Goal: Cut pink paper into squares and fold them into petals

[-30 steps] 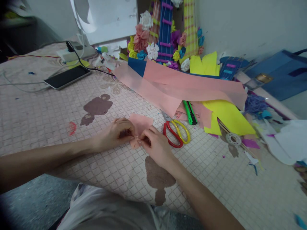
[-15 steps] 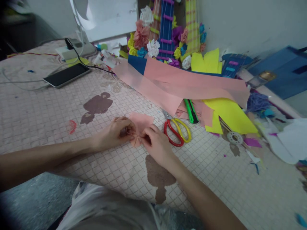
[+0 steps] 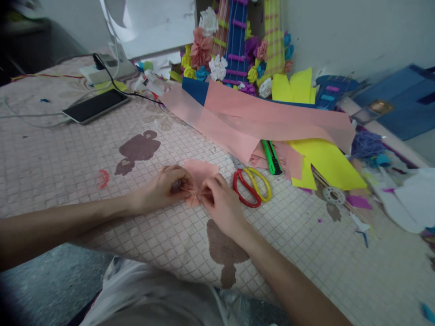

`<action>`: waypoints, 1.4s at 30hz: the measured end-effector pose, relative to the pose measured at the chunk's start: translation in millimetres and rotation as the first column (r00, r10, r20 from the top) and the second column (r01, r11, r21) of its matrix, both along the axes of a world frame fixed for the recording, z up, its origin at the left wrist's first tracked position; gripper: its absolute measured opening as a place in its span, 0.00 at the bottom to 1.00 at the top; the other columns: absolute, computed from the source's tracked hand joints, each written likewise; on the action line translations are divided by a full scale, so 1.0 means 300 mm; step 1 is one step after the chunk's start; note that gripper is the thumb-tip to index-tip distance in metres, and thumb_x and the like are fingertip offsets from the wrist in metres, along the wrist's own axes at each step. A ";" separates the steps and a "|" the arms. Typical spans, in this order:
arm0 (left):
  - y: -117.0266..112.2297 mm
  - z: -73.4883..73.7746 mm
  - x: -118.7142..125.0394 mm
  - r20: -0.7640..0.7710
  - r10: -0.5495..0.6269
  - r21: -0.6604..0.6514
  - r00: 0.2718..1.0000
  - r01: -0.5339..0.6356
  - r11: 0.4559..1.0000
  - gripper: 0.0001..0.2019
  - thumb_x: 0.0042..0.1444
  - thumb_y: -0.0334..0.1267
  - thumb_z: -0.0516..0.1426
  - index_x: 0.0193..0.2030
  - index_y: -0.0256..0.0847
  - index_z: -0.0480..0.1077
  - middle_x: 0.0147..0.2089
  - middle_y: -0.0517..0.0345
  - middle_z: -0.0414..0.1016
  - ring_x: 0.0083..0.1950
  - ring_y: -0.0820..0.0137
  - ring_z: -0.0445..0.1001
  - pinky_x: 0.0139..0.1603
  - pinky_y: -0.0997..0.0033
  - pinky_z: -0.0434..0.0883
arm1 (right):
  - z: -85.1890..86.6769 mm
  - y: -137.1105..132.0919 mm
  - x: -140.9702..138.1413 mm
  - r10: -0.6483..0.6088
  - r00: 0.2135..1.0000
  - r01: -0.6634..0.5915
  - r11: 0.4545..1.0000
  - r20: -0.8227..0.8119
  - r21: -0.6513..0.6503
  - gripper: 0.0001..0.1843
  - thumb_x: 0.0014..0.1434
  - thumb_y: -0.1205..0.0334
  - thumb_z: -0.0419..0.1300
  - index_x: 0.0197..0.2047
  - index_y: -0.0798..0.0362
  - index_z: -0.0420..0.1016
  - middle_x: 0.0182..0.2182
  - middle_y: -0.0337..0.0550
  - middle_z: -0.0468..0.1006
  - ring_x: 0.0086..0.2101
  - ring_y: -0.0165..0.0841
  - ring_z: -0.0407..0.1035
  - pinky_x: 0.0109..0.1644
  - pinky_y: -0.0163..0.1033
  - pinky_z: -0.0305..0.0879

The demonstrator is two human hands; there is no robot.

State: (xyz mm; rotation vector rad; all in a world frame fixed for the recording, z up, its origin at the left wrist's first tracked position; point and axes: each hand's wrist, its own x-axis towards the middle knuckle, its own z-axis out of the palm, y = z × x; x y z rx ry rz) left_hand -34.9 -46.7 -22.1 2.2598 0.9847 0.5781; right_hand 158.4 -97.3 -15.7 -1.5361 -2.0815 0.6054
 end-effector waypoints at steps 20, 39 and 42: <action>-0.012 0.011 -0.009 -0.070 -0.108 0.063 0.992 0.112 0.992 0.08 0.50 0.39 0.62 0.35 0.40 0.71 0.37 0.58 0.71 0.46 0.64 0.67 0.51 0.61 0.59 | -0.013 -0.015 -0.006 0.062 0.990 -0.068 0.997 0.129 0.042 0.04 0.56 0.65 0.59 0.36 0.49 0.67 0.37 0.40 0.69 0.37 0.34 0.68 0.39 0.39 0.64; -0.013 0.013 -0.022 -0.011 -0.093 0.000 0.996 0.093 0.996 0.15 0.49 0.45 0.63 0.38 0.39 0.67 0.39 0.56 0.72 0.44 0.63 0.68 0.47 0.60 0.63 | -0.031 -0.024 -0.052 -0.026 0.969 -0.004 0.992 0.246 0.124 0.12 0.55 0.55 0.61 0.35 0.51 0.64 0.35 0.44 0.68 0.36 0.39 0.67 0.36 0.43 0.63; -0.005 -0.016 -0.024 0.050 0.018 0.056 0.999 -0.021 0.998 0.09 0.52 0.35 0.59 0.39 0.38 0.65 0.37 0.56 0.70 0.41 0.66 0.68 0.43 0.63 0.66 | -0.033 -0.025 -0.052 -0.035 0.969 -0.001 0.989 0.243 0.148 0.12 0.55 0.55 0.61 0.35 0.51 0.64 0.35 0.44 0.68 0.35 0.39 0.67 0.36 0.43 0.64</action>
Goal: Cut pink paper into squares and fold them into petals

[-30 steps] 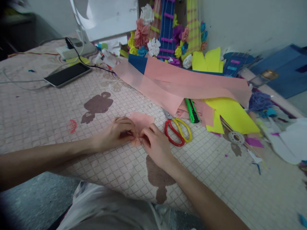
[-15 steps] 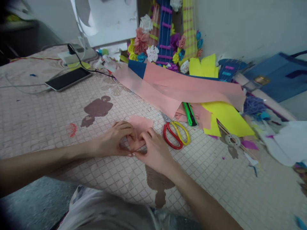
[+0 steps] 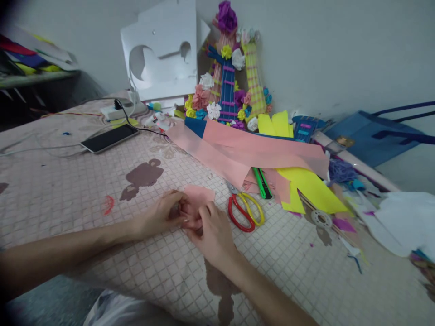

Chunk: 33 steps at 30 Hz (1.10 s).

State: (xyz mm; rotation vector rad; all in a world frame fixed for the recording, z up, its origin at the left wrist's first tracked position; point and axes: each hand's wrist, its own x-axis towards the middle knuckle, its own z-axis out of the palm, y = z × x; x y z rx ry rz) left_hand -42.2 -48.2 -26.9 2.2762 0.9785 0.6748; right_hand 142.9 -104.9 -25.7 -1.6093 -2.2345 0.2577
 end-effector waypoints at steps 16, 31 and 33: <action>0.005 0.065 0.002 -0.204 -0.122 0.087 0.971 0.142 0.986 0.04 0.57 0.35 0.56 0.38 0.38 0.69 0.41 0.51 0.70 0.45 0.63 0.68 0.46 0.61 0.66 | -0.007 -0.001 0.001 0.002 1.000 -0.001 0.999 -0.026 0.035 0.16 0.54 0.51 0.62 0.37 0.52 0.64 0.35 0.46 0.70 0.36 0.40 0.68 0.36 0.45 0.65; 0.000 0.029 0.034 -0.224 -0.034 0.069 0.974 0.051 0.996 0.02 0.52 0.31 0.56 0.33 0.38 0.67 0.38 0.54 0.69 0.43 0.64 0.67 0.46 0.61 0.66 | -0.001 -0.003 0.005 0.006 0.999 -0.007 1.000 0.054 0.012 0.15 0.54 0.52 0.62 0.36 0.51 0.61 0.36 0.45 0.69 0.37 0.40 0.67 0.36 0.44 0.63; 0.000 0.028 0.035 -0.214 -0.026 0.079 0.977 0.044 0.996 0.02 0.51 0.31 0.56 0.33 0.38 0.67 0.38 0.54 0.69 0.43 0.64 0.67 0.46 0.61 0.66 | -0.001 -0.002 0.005 0.010 0.998 -0.012 1.000 0.059 0.025 0.15 0.55 0.53 0.62 0.36 0.51 0.61 0.35 0.45 0.69 0.36 0.41 0.67 0.35 0.44 0.63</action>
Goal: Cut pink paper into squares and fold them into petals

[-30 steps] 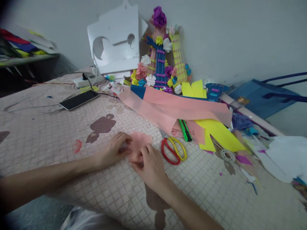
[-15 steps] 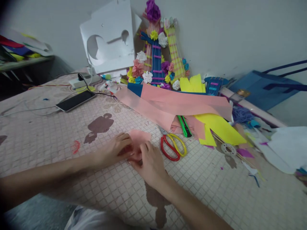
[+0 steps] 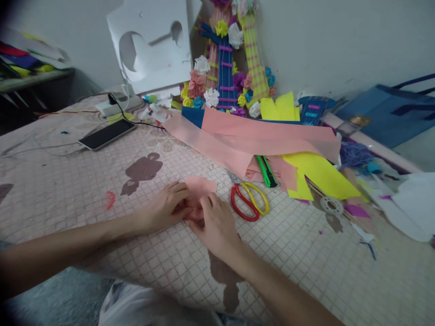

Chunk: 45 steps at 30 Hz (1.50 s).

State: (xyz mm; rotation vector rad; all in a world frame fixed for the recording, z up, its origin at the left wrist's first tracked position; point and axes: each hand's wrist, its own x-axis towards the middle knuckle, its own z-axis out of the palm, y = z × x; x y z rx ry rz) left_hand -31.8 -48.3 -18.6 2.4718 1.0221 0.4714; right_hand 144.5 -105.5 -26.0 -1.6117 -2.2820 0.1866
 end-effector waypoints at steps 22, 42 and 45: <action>-0.007 -0.004 0.004 -0.024 0.026 0.028 0.999 -0.026 0.999 0.01 0.52 0.31 0.56 0.32 0.38 0.67 0.38 0.53 0.69 0.42 0.64 0.66 0.44 0.63 0.65 | 0.011 0.008 0.008 0.004 0.998 -0.009 0.997 -0.057 -0.083 0.15 0.53 0.54 0.63 0.36 0.51 0.62 0.36 0.45 0.68 0.38 0.41 0.67 0.38 0.46 0.65; -0.004 -0.021 0.005 -0.003 0.039 0.043 0.999 -0.039 0.998 0.02 0.51 0.31 0.56 0.31 0.38 0.66 0.37 0.54 0.69 0.42 0.65 0.66 0.44 0.64 0.64 | 0.000 0.004 0.001 -0.010 0.999 0.008 0.999 -0.035 -0.048 0.16 0.53 0.53 0.63 0.36 0.51 0.61 0.35 0.44 0.68 0.36 0.40 0.66 0.37 0.45 0.63; -0.003 -0.023 0.006 0.003 0.038 0.040 0.999 -0.038 0.998 0.02 0.51 0.31 0.56 0.30 0.38 0.65 0.37 0.54 0.69 0.42 0.65 0.66 0.43 0.64 0.64 | 0.004 0.003 0.003 0.001 1.000 -0.001 0.999 -0.019 -0.048 0.16 0.55 0.51 0.61 0.37 0.52 0.61 0.35 0.45 0.68 0.37 0.41 0.66 0.37 0.45 0.63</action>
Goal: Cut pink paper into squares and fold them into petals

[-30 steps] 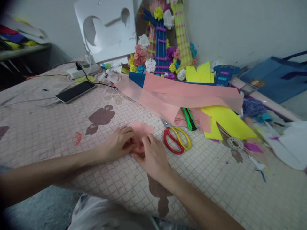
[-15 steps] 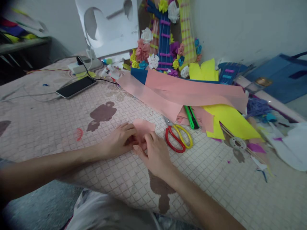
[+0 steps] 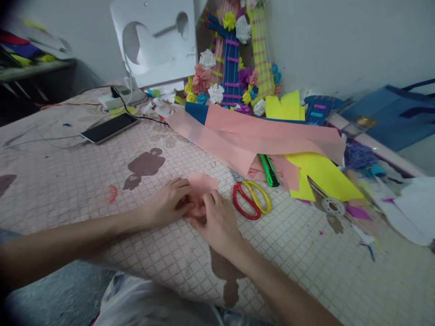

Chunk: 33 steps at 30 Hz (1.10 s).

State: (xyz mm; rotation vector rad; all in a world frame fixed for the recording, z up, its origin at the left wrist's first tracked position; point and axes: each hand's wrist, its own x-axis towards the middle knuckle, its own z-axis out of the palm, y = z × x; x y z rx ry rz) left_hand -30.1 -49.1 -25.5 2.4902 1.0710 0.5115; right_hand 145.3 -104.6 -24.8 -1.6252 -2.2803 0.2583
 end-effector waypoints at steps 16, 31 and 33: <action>0.025 -0.005 -0.016 0.088 0.002 0.004 0.996 -0.003 1.000 0.04 0.51 0.32 0.59 0.31 0.37 0.66 0.37 0.54 0.68 0.41 0.65 0.66 0.42 0.64 0.66 | -0.011 -0.003 -0.009 -0.019 0.999 0.021 0.998 -0.040 0.052 0.15 0.52 0.55 0.63 0.36 0.50 0.61 0.35 0.44 0.69 0.35 0.40 0.67 0.36 0.44 0.63; 0.002 0.024 0.023 0.035 -0.096 -0.079 0.995 0.098 0.992 0.05 0.51 0.36 0.61 0.32 0.39 0.69 0.35 0.58 0.72 0.42 0.66 0.69 0.44 0.65 0.62 | -0.010 0.001 0.010 0.017 0.993 -0.016 1.000 -0.115 0.009 0.25 0.51 0.59 0.63 0.49 0.53 0.59 0.40 0.48 0.70 0.41 0.44 0.68 0.41 0.50 0.67; 0.015 0.011 0.019 0.026 -0.078 -0.087 0.997 0.080 0.993 0.08 0.51 0.38 0.62 0.31 0.38 0.68 0.32 0.59 0.71 0.40 0.66 0.69 0.41 0.66 0.61 | -0.009 0.006 0.029 0.047 0.981 -0.050 0.999 -0.190 -0.012 0.24 0.54 0.61 0.62 0.51 0.51 0.58 0.43 0.49 0.69 0.44 0.43 0.68 0.43 0.50 0.69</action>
